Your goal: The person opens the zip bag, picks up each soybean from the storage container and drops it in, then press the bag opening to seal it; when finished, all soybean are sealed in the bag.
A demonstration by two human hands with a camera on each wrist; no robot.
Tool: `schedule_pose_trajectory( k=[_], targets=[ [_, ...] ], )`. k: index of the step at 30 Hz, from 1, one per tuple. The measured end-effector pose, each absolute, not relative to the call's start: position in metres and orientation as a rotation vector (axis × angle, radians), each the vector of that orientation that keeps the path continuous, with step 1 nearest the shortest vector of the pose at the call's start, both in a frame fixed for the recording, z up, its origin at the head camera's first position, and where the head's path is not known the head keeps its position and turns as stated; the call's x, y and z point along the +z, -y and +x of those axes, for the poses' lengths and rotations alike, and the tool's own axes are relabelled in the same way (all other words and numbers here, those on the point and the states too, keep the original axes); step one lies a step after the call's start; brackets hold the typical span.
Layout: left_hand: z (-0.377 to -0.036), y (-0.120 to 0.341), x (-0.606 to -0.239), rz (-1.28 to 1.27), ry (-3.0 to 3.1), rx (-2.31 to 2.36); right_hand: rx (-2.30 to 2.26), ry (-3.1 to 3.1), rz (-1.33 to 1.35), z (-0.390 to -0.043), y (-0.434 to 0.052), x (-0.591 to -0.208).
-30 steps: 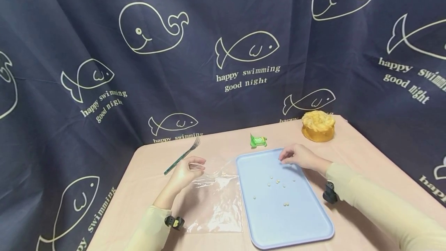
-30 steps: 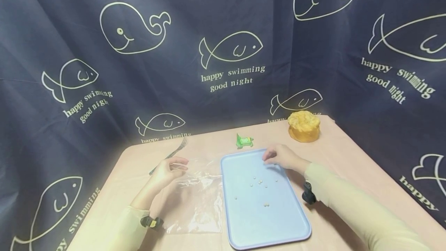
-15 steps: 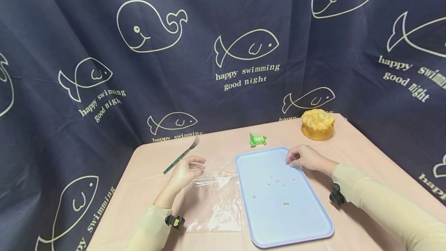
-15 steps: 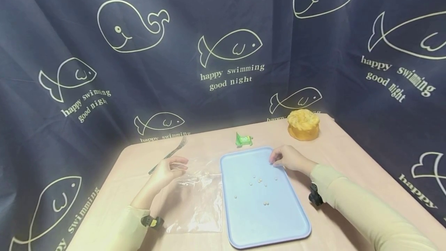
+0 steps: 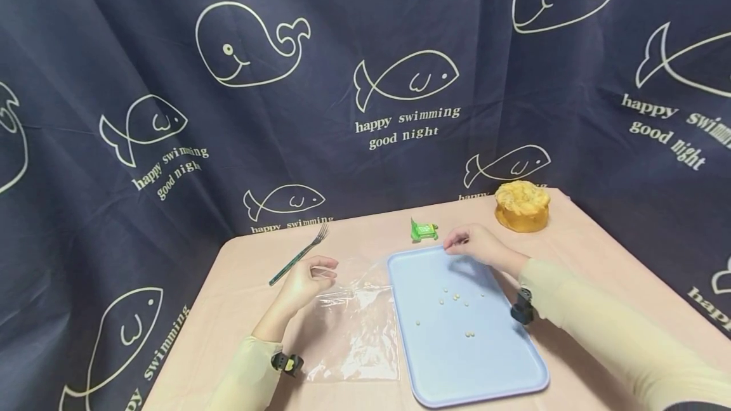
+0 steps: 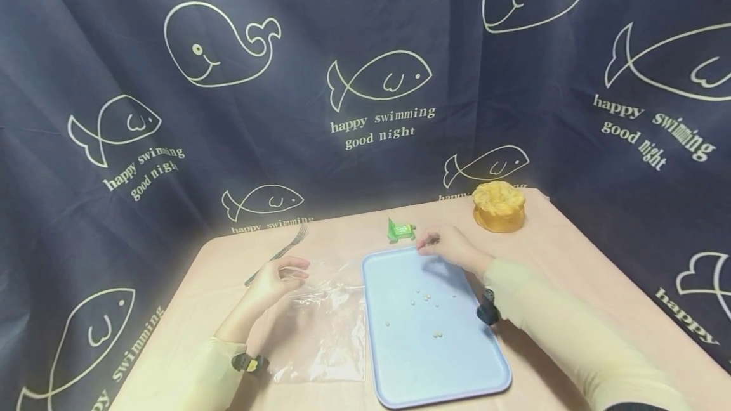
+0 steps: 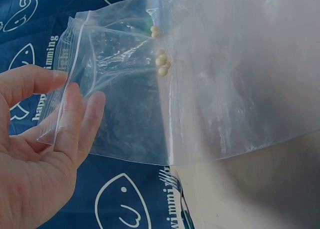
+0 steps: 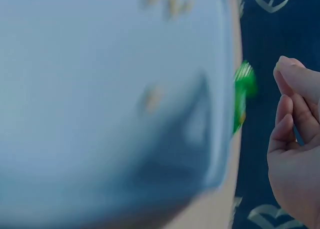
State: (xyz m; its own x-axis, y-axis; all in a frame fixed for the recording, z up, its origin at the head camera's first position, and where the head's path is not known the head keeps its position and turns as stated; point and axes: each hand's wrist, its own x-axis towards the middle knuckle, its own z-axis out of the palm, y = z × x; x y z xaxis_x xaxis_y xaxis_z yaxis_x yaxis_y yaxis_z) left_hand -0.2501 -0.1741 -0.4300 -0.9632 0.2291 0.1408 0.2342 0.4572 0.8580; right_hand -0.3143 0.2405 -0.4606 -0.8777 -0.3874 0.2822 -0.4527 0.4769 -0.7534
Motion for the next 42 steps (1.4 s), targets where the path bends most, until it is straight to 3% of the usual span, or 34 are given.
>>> schedule_pose_trajectory(
  k=[12, 21, 27, 33, 42],
  targets=[
    [-0.252, 0.175, -0.431, -0.451, 2.685, -1.546, 1.517, 2.561, 0.913, -0.317, -0.115, -0.427],
    [-0.252, 0.171, -0.431, -0.476, 2.651, -1.561, 1.52, 2.584, 1.032, -0.313, -0.064, -0.423],
    [-0.24, 0.164, -0.416, -0.465, 2.669, -1.54, 1.503, 2.595, 1.083, -0.312, -0.056, -0.429],
    [-0.255, 0.174, -0.434, -0.475, 2.671, -1.573, 1.479, 2.572, 1.073, -0.31, -0.06, -0.426],
    [-0.253, 0.178, -0.433, -0.474, 2.666, -1.578, 1.597, 2.537, 1.016, -0.314, -0.113, -0.415]
  ],
)
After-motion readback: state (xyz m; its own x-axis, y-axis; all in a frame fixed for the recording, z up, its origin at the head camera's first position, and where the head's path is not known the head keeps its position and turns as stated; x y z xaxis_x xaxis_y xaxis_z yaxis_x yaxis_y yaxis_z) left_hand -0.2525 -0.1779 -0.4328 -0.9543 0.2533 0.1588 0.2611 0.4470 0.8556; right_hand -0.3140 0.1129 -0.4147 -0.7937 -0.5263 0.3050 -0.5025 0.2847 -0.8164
